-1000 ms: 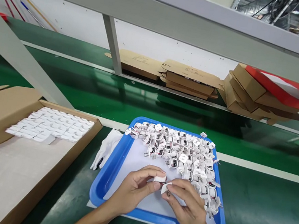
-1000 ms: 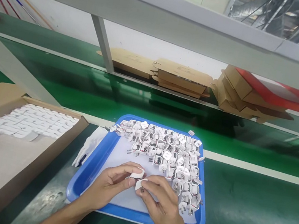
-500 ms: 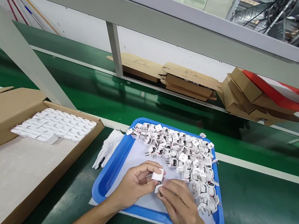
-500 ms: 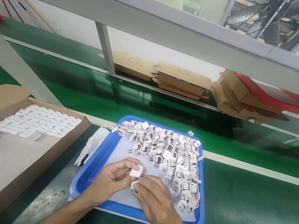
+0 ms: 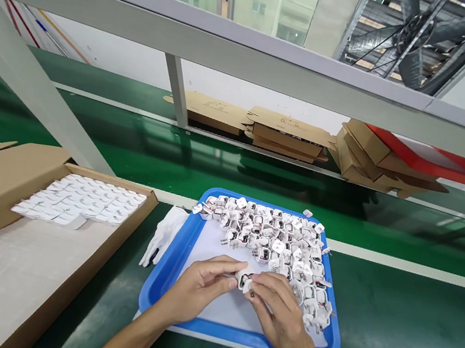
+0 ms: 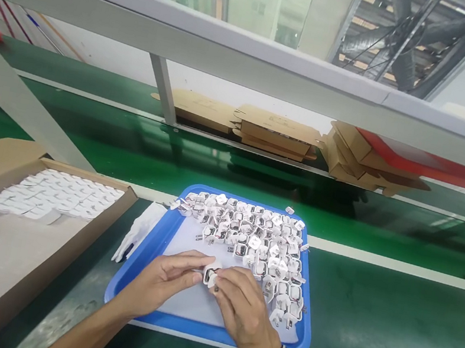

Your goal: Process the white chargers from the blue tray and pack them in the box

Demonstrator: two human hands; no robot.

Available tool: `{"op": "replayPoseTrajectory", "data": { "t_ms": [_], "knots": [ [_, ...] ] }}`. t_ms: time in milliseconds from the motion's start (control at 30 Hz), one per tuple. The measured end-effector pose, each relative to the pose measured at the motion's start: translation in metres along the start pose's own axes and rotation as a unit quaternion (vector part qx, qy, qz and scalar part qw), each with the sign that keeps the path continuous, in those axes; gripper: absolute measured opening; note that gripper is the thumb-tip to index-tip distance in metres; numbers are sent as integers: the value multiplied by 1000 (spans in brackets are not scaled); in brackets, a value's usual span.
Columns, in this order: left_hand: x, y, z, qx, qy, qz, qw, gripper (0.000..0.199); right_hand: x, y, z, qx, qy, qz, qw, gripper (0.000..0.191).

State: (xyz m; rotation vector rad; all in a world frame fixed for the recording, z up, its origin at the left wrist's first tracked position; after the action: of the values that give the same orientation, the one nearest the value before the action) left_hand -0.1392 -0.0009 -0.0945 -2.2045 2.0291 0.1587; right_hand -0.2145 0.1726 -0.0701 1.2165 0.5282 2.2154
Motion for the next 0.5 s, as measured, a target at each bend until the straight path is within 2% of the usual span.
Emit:
{"op": "replayPoseTrajectory", "data": {
  "t_ms": [167, 367, 433, 500],
  "knots": [
    [-3, 0, -2, -28, -3, 19, 999, 34, -1, -1, -1, -41, 30, -2, 999, 40],
    [-6, 1, 11, -15, -44, -22, 999, 27, -2, 3, -2, -75, 96, 0, 993, 36],
    [-6, 0, 11, -27, -43, -29, 998, 25, -1, 2, -7, -109, 141, 13, 984, 35],
    [-6, -1, 8, -42, -39, -32, 998, 24, -2, -1, -15, -172, 190, 31, 966, 39]
  ]
}}
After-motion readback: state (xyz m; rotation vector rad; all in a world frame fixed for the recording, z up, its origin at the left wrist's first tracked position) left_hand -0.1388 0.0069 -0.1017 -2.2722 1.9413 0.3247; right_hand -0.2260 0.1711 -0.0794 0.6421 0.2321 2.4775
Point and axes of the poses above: each hand's wrist, its own y-axis towards the middle knuckle, its own x-axis out of the back of the hand, z = x × y, the point moved 5 cm from there along y, towards the middle knuckle, and after that the axes turned 5 degrees about z, right-handed, at the moved point
